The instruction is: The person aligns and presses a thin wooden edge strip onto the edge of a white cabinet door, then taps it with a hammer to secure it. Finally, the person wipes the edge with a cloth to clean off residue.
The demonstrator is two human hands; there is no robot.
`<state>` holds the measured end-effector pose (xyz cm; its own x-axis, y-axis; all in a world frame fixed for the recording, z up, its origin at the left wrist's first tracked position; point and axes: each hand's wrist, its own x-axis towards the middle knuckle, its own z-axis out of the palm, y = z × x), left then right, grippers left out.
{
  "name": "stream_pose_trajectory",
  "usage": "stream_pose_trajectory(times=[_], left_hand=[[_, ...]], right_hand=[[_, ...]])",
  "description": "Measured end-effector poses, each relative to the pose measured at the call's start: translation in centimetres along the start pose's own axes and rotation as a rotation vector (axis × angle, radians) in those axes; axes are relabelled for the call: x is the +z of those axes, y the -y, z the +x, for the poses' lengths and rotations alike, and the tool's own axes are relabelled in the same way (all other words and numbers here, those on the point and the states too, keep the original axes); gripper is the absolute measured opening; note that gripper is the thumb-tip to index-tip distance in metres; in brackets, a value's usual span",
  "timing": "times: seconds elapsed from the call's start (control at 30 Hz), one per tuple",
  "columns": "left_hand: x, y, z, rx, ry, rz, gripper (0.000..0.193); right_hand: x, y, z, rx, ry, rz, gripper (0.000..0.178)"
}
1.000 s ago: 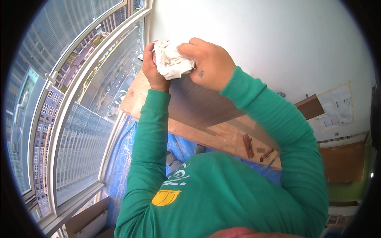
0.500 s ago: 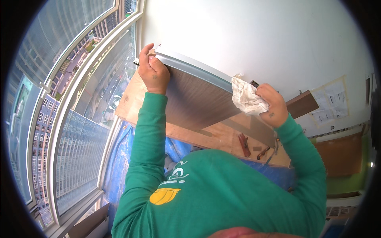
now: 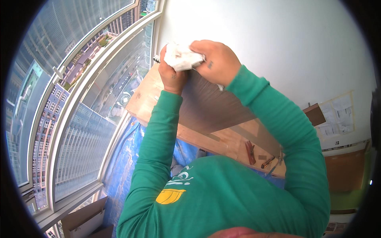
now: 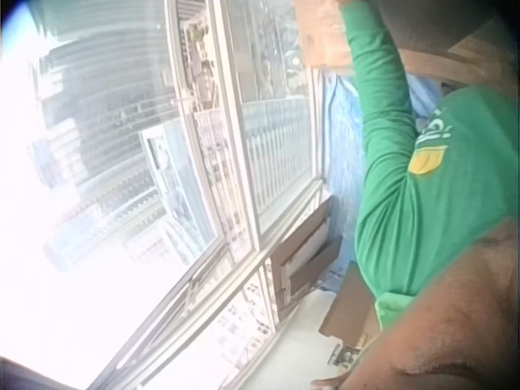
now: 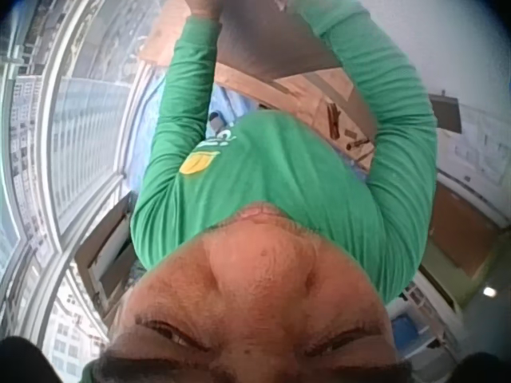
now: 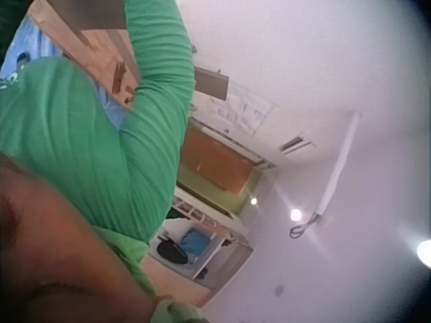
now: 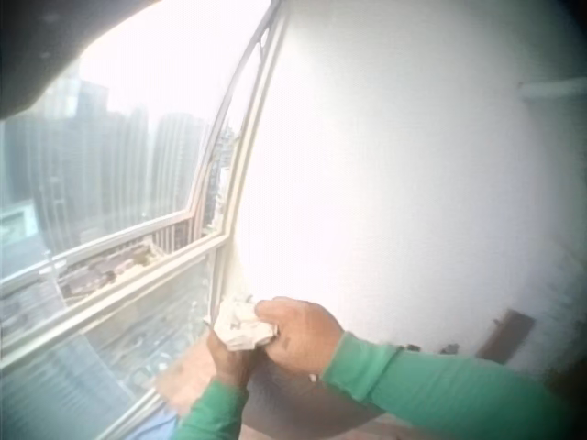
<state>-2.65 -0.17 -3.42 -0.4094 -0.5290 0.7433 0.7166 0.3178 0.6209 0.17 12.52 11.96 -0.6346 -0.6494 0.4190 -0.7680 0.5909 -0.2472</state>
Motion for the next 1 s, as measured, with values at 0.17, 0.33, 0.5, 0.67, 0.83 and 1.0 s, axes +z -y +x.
stream_pose_trajectory(times=[0.17,0.33,0.5,0.67,0.83,1.0], left_hand=[[0.1,-0.9,0.0,-0.108,-0.075,0.039,0.032],[0.2,-1.9,0.2,-0.111,-0.113,0.055,0.046],[0.6,-2.7,-0.1,-0.309,0.001,0.077,0.056],[0.5,-1.8,0.1,-0.178,-0.064,0.144,0.054],[0.6,-1.1,0.1,-0.170,-0.024,0.166,0.050],[0.5,-1.3,0.2,-0.128,-0.043,0.146,0.047]], right_hand=[[1.4,0.6,4.1,0.142,0.106,0.150,0.029],[-0.6,-0.8,1.1,0.162,0.186,0.188,0.030],[-6.8,-2.5,-10.7,0.174,0.092,0.134,0.024],[-11.9,-3.7,-19.9,0.325,0.099,0.040,0.026],[-14.6,-4.6,-25.4,0.535,0.021,0.123,0.021],[-16.0,-6.2,-27.8,0.837,-0.561,0.792,0.022]])
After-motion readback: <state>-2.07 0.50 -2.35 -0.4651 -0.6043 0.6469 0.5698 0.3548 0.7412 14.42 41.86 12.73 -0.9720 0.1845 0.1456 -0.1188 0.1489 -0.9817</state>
